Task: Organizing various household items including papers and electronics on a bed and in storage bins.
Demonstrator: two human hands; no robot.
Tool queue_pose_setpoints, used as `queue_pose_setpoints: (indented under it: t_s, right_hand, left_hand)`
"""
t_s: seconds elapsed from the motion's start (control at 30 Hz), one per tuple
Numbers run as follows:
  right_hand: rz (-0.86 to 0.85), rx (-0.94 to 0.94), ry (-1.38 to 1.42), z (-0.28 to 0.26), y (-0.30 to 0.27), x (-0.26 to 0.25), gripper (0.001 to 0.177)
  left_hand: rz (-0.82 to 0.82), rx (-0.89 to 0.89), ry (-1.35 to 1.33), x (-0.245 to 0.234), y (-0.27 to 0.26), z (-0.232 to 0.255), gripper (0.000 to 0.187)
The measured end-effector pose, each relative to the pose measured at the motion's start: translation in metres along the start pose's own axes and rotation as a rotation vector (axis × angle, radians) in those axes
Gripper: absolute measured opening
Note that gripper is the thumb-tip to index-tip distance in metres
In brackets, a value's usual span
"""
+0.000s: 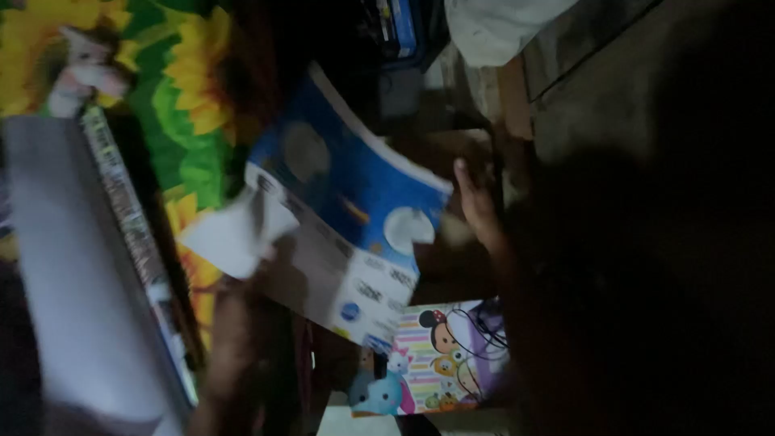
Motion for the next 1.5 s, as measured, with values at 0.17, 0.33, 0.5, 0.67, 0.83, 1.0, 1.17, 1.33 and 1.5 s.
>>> queue_pose_setpoints:
  t_s: [0.17, 0.33, 0.5, 0.67, 0.83, 1.0, 1.17, 1.33, 1.5]
  right_hand:
    - [0.041, 0.393, -0.631, -0.124, -0.191, 0.188, 0.049]
    - [-0.078, 0.344, -0.456, -0.161, -0.251, 0.179, 0.023]
    - [0.162, 0.255, -0.474, -0.182, -0.3, 0.163, 0.024]
    - [0.16, 0.192, -0.369, -0.186, -0.345, 0.151, 0.023]
    - [0.174, 0.083, -0.276, -0.224, -0.401, 0.239, 0.022]
    - [-0.009, 0.019, -0.3, -0.258, -0.458, 0.357, 0.03]
    - [-0.114, -0.055, -0.398, -0.277, -0.5, 0.416, 0.03]
    - [-0.158, -0.13, -0.421, -0.283, -0.524, 0.449, 0.028]
    - [-0.062, -0.115, -0.602, -0.283, -0.542, 0.477, 0.038]
  left_hand:
    - [-0.017, -0.174, -0.398, 0.061, -0.111, 0.023, 0.028]
    - [0.201, -0.495, -0.493, 0.056, -0.174, 0.036, 0.022]
    - [-0.21, -0.21, -0.195, 0.043, -0.153, -0.062, 0.023]
    - [-0.347, -0.289, -0.397, 0.04, -0.225, -0.039, 0.032]
    - [-0.44, -0.198, -0.53, 0.004, -0.264, -0.024, 0.052]
    - [-0.416, -0.127, -0.622, -0.041, -0.298, 0.004, 0.049]
    - [-0.479, -0.015, -0.659, -0.079, -0.342, 0.033, 0.047]
    - [-0.482, 0.076, -0.564, -0.112, -0.392, 0.057, 0.042]
    - [-0.43, 0.244, -0.56, -0.12, -0.408, 0.053, 0.021]
Point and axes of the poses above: each hand's wrist, its own y-axis towards the middle knuckle, its own x-axis out of the palm, z = x × y, the point moved 6 cm from there along y, towards the middle knuckle
